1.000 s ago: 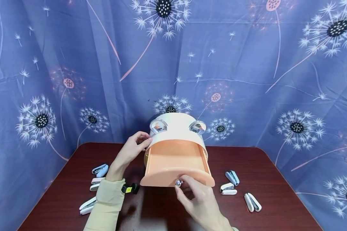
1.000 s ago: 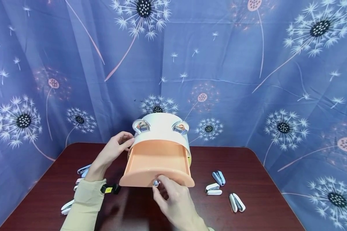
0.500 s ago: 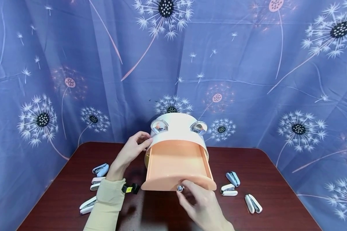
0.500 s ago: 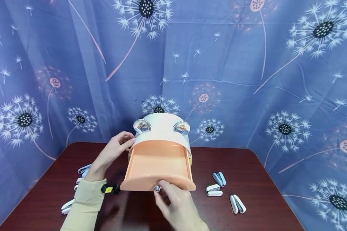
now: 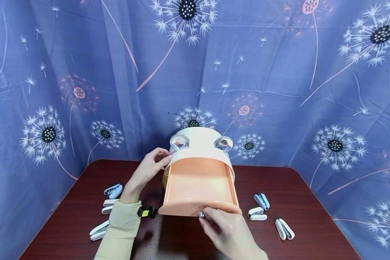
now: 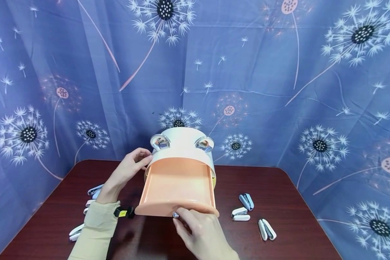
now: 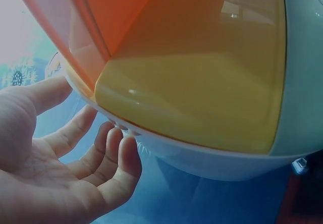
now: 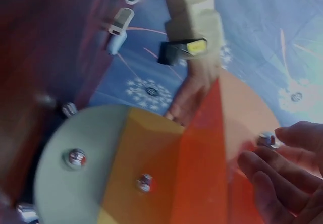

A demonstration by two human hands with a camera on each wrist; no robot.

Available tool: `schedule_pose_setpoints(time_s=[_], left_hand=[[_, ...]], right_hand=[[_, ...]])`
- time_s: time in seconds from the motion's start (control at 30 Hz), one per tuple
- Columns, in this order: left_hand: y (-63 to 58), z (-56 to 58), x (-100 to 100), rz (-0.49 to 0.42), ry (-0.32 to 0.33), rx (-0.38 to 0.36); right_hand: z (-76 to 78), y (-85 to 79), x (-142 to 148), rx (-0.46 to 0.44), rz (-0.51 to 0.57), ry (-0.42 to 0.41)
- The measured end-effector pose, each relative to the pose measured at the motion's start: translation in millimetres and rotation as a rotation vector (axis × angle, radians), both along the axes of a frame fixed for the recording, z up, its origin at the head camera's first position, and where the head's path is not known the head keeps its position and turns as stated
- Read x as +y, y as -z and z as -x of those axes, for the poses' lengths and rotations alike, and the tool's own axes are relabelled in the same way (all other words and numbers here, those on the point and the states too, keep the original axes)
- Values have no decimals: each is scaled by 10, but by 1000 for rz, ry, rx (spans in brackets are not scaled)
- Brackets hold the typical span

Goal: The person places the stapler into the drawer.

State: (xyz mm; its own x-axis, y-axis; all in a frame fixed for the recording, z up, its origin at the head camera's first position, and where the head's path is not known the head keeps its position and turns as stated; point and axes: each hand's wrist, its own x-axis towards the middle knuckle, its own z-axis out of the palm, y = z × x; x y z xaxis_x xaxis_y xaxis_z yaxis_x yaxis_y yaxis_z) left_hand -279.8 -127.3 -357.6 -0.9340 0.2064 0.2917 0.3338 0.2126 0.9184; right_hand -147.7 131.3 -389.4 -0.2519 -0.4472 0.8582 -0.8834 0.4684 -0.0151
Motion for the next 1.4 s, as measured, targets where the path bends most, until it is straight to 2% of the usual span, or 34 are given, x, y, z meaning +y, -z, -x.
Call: schedule_pose_setpoints(time_s=[0.13,0.37,0.53,0.67,0.8,1.03,1.17,1.27,1.4], left_hand=[[-8,0,5,12,-4,1],[-3,-7,12,15,-6,-12],[0,-34,8,21,-15,-15],[-10,-53,4,20,-20,-12],[5,-26,4,20,-20,-5],[270,219,-19,-12,-17,-8],[318,254,-17,-16,-23,1],[319,256,-14,-17,-27,13],[310,249,-19,-18,-34,20]], right_hand=[[-76,-143,103,-47,1,-5],[-154,-417,356,24,107,-8],[-137,-484,581,17,174,106],[-69,-417,811,-28,183,199],[37,-313,1056,-82,160,273],[236,-105,1441,-184,5,446],[349,21,1672,-247,-121,542],[416,96,1855,-319,-185,575],[494,218,2077,-395,-243,561]])
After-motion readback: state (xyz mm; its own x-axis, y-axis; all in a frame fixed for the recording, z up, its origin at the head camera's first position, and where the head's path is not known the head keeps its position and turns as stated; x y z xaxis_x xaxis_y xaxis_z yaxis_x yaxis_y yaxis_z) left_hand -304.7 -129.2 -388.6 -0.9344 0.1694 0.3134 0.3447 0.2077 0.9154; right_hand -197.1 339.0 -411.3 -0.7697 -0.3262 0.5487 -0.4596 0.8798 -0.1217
